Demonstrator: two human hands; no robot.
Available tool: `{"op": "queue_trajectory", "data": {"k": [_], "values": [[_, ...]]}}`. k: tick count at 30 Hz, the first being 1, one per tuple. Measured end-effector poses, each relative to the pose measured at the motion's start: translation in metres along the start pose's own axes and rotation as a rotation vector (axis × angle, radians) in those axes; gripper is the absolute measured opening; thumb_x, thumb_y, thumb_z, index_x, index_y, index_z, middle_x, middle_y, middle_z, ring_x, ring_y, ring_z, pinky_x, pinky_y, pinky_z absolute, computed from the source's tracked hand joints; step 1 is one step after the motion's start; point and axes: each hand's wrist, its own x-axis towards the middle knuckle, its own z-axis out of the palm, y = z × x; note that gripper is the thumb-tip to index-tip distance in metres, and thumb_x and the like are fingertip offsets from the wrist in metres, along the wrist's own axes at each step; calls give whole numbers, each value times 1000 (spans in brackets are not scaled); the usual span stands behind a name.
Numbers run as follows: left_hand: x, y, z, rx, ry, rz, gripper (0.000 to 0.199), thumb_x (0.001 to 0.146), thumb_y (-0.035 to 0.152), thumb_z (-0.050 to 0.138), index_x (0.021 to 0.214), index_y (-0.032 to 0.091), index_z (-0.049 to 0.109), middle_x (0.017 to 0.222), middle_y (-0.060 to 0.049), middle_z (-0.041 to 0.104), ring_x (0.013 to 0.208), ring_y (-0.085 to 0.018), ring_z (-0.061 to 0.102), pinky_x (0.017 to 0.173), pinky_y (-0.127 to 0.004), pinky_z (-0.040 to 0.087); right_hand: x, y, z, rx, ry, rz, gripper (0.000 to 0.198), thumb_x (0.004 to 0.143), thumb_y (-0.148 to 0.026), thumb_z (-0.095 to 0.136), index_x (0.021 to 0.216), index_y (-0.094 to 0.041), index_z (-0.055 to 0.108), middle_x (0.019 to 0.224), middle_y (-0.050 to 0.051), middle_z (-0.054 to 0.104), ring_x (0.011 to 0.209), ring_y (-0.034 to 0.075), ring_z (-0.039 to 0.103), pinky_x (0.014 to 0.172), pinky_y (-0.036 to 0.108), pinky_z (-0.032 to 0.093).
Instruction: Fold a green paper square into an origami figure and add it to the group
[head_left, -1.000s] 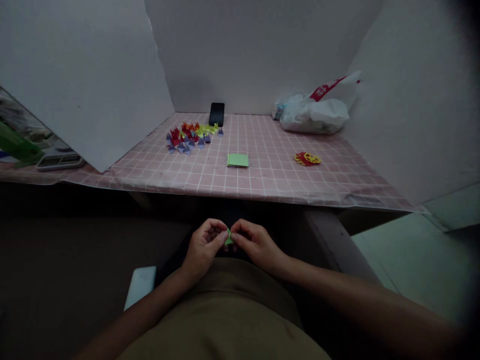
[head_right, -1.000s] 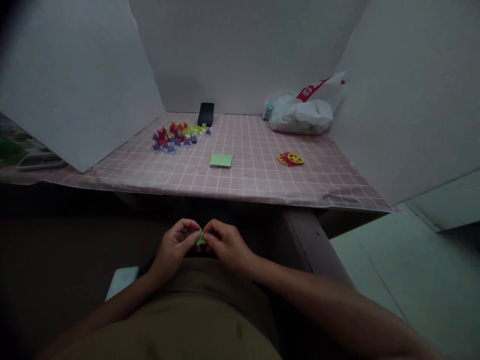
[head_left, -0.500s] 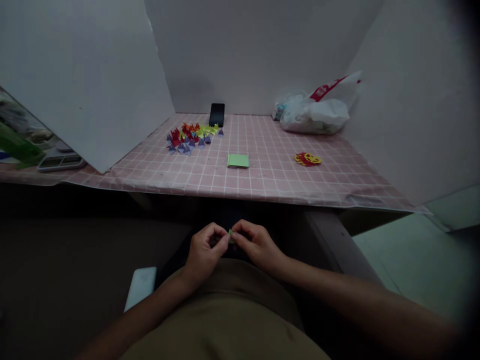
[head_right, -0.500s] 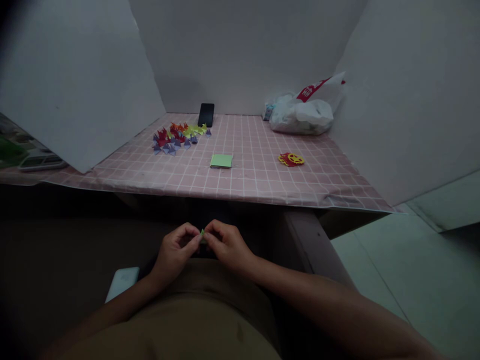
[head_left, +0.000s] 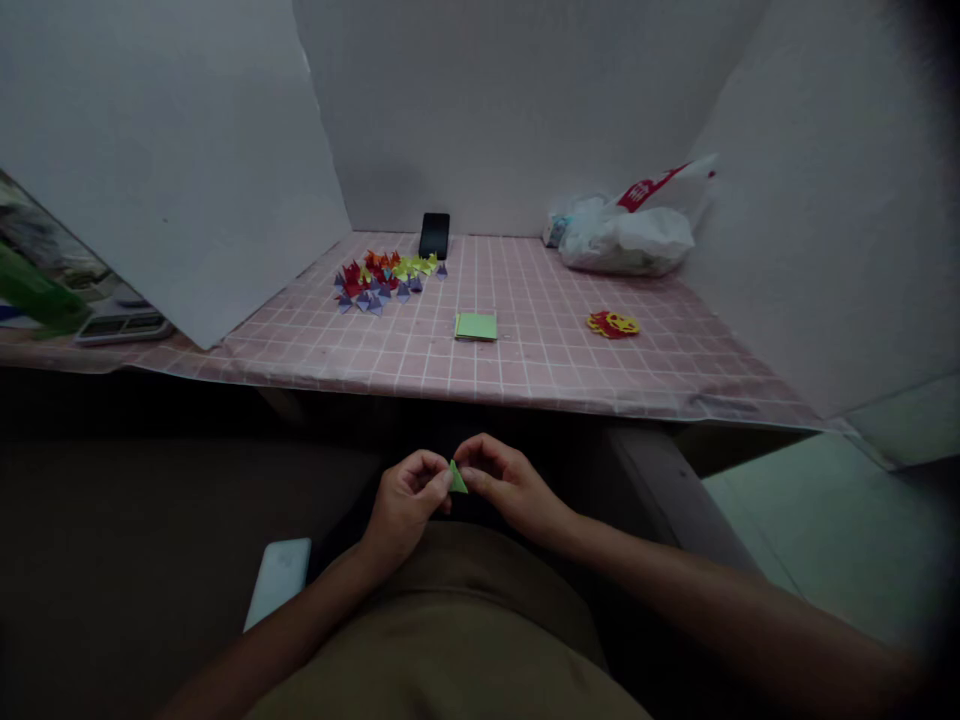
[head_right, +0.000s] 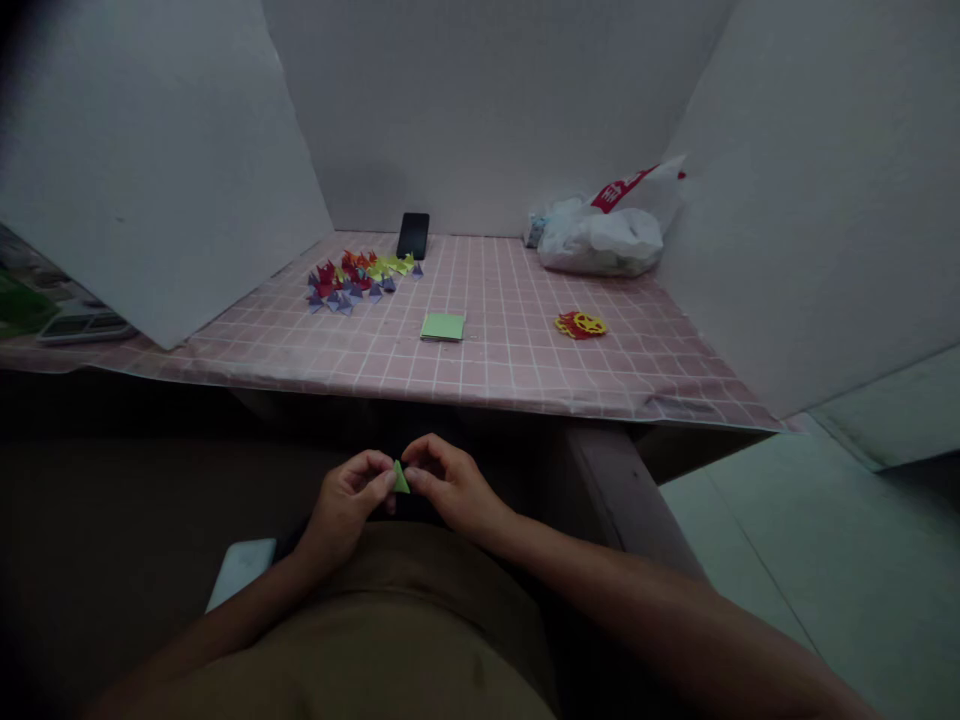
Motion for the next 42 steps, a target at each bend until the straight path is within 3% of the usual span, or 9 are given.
{"op": "queue_trajectory", "data": {"k": [3,9,19,27,32,38,42], "values": [[0,0,0,-9,-29,2,15,77,29,64,75,15,61,59,4,57,50,-8,51,51,-21,42,2,1,-2,46,-56,33,14,82,-29,65,88,-16,61,82,1,61,76,13,56,74,28,44],[-1,-4,-3,59,-63,36,15,81,29,62,77,15,61,64,2,58,56,-9,53,55,-21,42,2,4,0,100,-82,95,21,81,-34,66,75,-16,56,67,-2,57,63,12,55,63,27,43],[0,-3,-3,-16,-108,-7,18,81,32,65,78,15,61,67,1,61,61,-12,56,59,-23,45,-2,6,1,-42,-28,6,16,86,-29,60,76,-16,57,68,-1,58,64,12,54,61,26,43],[-2,-7,-3,46,-49,108,18,84,31,61,76,15,60,67,1,58,60,-11,53,58,-22,44,-4,-1,3,-83,-55,39,15,86,-27,59,76,-16,57,67,0,58,60,12,53,58,25,41],[-2,-8,-4,122,-93,114,18,87,33,58,81,16,61,68,0,61,62,-13,57,59,-24,45,-6,0,4,-148,8,3,17,88,-26,54,75,-16,56,66,0,57,60,12,53,58,25,41],[-3,-7,-6,258,-158,136,19,87,31,56,76,16,58,61,2,56,55,-11,51,54,-22,39,-1,-1,-2,-175,-71,-1,24,88,-36,56,74,-16,54,65,-2,53,59,11,47,56,23,37],[-2,-9,-6,217,-218,81,19,85,33,56,79,16,59,61,2,54,56,-11,49,55,-23,39,0,-4,-5,-289,-75,-42,24,88,-32,55,69,-16,54,62,-2,51,58,10,45,55,23,34]]}}
